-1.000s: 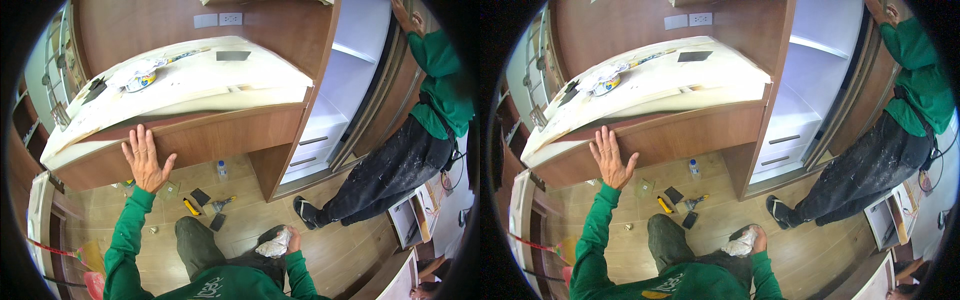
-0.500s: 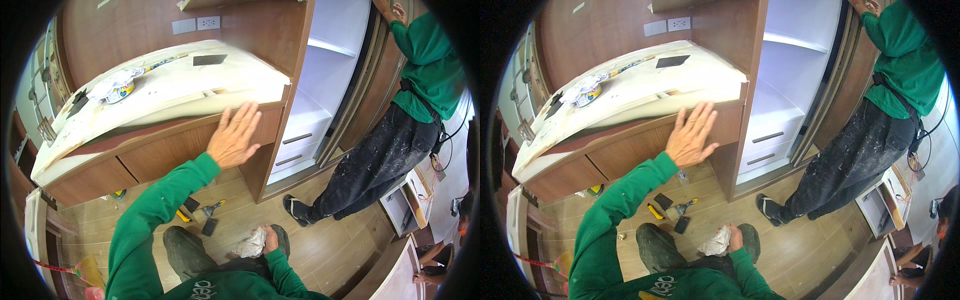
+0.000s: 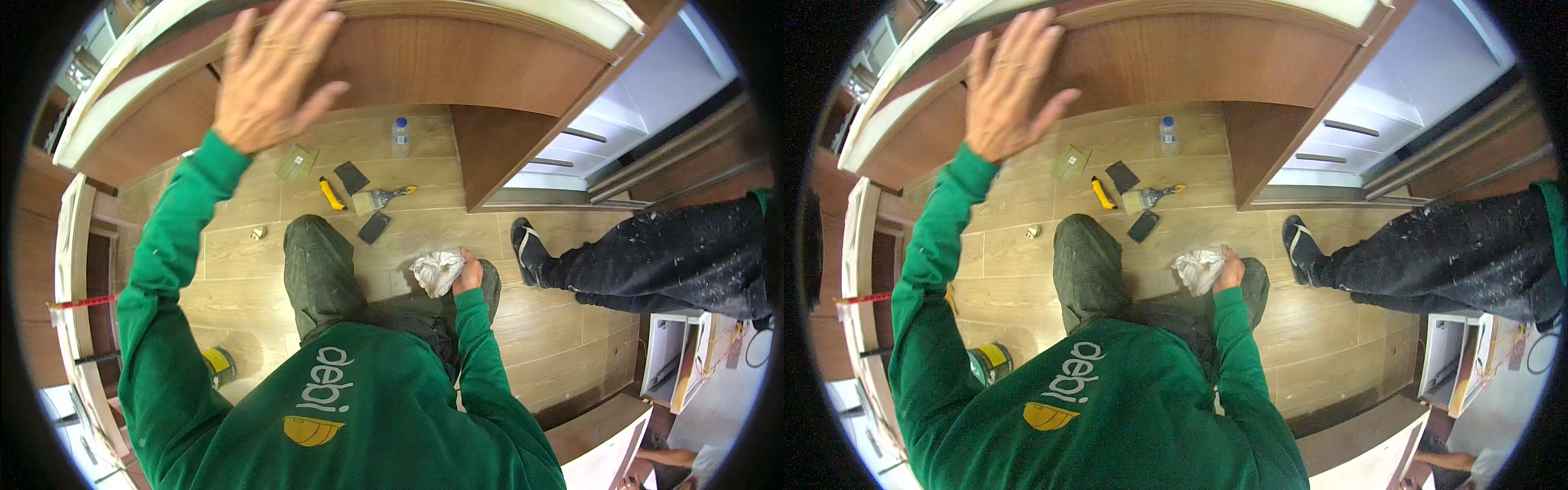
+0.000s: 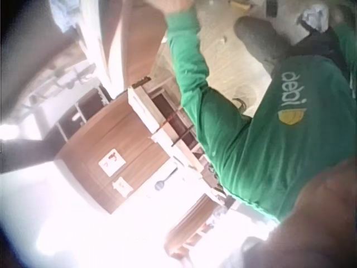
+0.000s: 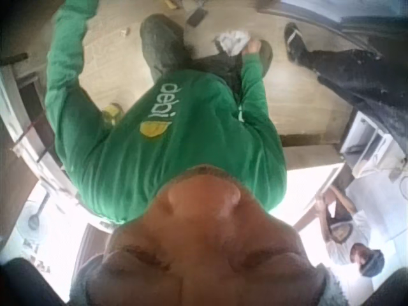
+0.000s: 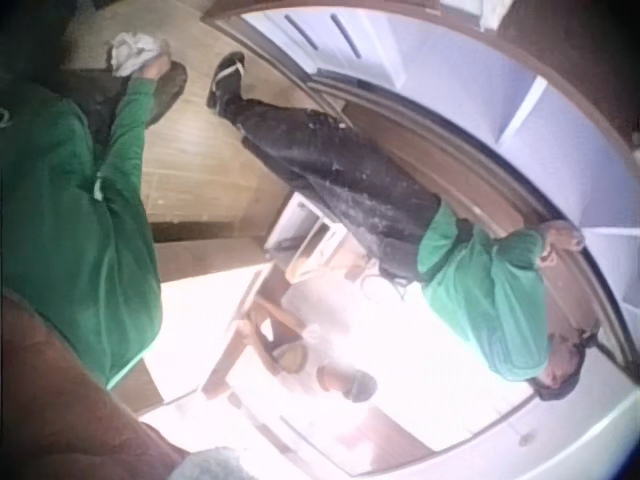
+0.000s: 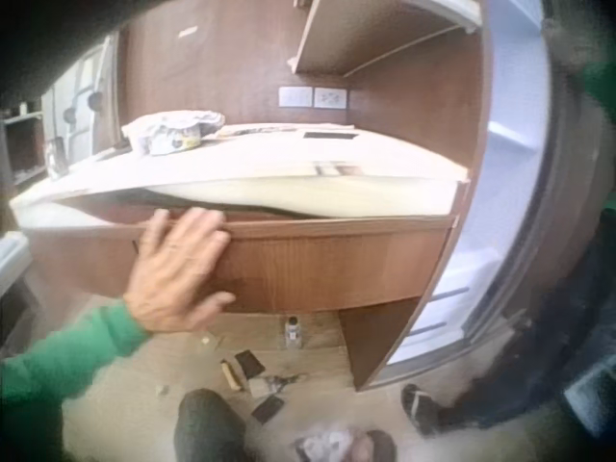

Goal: The person wipes a wooden cabinet with a cloth, then uses a sanding block to smooth the surface. They apply a brown finish with a brush and wipe the area again. Finally, they apply masking tape along the cabinet edge.

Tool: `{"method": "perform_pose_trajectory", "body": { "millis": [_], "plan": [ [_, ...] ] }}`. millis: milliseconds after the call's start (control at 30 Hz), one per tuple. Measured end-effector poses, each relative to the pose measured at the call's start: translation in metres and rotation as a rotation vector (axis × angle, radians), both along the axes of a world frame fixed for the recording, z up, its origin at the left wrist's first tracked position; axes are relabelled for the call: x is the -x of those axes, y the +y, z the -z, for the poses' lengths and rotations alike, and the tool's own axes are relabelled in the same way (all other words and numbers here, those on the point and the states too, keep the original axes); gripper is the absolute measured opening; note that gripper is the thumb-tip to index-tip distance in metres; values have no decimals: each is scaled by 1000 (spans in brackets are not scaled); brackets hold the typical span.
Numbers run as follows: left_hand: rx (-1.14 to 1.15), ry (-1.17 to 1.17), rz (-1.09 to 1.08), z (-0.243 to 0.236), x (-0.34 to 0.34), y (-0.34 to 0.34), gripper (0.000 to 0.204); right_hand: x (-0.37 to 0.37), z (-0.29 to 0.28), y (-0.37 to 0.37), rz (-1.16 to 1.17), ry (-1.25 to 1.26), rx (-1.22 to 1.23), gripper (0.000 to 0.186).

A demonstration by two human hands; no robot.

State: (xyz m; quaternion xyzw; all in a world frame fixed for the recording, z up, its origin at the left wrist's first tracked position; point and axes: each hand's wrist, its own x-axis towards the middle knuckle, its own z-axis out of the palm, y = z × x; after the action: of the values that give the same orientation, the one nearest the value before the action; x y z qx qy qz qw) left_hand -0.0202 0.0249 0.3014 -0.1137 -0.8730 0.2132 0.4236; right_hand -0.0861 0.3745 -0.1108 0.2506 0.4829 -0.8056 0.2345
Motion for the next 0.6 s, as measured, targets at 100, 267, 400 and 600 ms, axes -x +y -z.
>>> {"method": "perform_pose_trajectory", "body": {
  "millis": [100, 267, 400, 600],
  "plan": [
    [-108, 62, -181, 3, -79, -31, 82, 10, 2, -30, -96, 9, 37, 28],
    [-504, -86, -365, 77, -184, -21, 72, 59, 73, -71, -200, 106, -24, 33],
    [-1124, -368, -707, 220, -260, 17, 75, 55, 21, -143, -270, 7, -31, 33],
    [-1401, -472, -936, 357, -282, 77, 116, 87, 21, -234, -235, 37, 99, 20]
  ]
}}
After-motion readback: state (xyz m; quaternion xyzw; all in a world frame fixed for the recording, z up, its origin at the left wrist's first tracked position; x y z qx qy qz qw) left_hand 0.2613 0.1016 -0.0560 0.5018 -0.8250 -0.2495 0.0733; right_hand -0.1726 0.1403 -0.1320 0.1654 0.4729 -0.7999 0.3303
